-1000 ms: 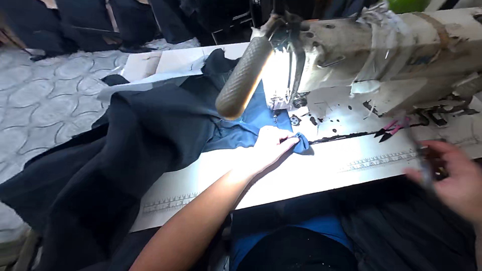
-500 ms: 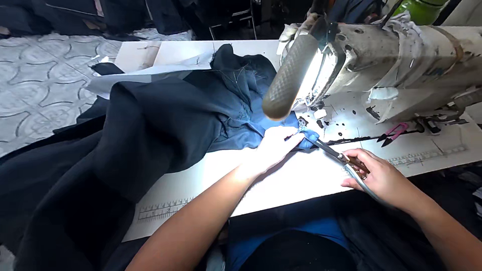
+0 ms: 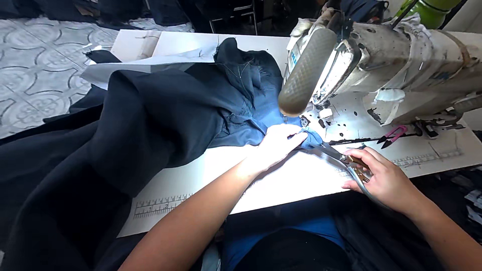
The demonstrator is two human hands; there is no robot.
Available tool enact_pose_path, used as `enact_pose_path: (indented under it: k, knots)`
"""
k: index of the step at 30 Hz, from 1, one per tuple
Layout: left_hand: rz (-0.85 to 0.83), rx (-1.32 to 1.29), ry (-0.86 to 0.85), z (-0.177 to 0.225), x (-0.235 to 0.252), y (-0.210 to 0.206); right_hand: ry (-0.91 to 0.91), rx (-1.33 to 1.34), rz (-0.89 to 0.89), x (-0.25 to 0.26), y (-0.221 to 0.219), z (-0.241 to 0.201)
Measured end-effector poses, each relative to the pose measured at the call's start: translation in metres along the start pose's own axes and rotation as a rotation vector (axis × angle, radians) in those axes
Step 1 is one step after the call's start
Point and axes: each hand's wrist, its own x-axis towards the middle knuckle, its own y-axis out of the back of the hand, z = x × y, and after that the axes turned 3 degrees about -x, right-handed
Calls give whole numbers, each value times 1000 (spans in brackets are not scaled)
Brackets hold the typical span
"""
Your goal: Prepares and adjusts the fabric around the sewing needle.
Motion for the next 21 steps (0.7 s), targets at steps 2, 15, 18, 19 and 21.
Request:
enact_pose_path:
  k: [2,15,18,19,21]
  knots:
    - [-14,2,-5,-1,0,0,3,12,-5,-1,0,0]
    - [-60,-76,-42,-3,1,2,37,28,28,8,-10,-1]
    - [-86,-61,-62,-5,1,3,71,20,67,16,-19,-4]
    - [-91,-76,-44,-6,1,4,89,27,92,18,-22,-3]
    - [-98,-99,-24,-7,2,5,123,43,121,20,-25,-1]
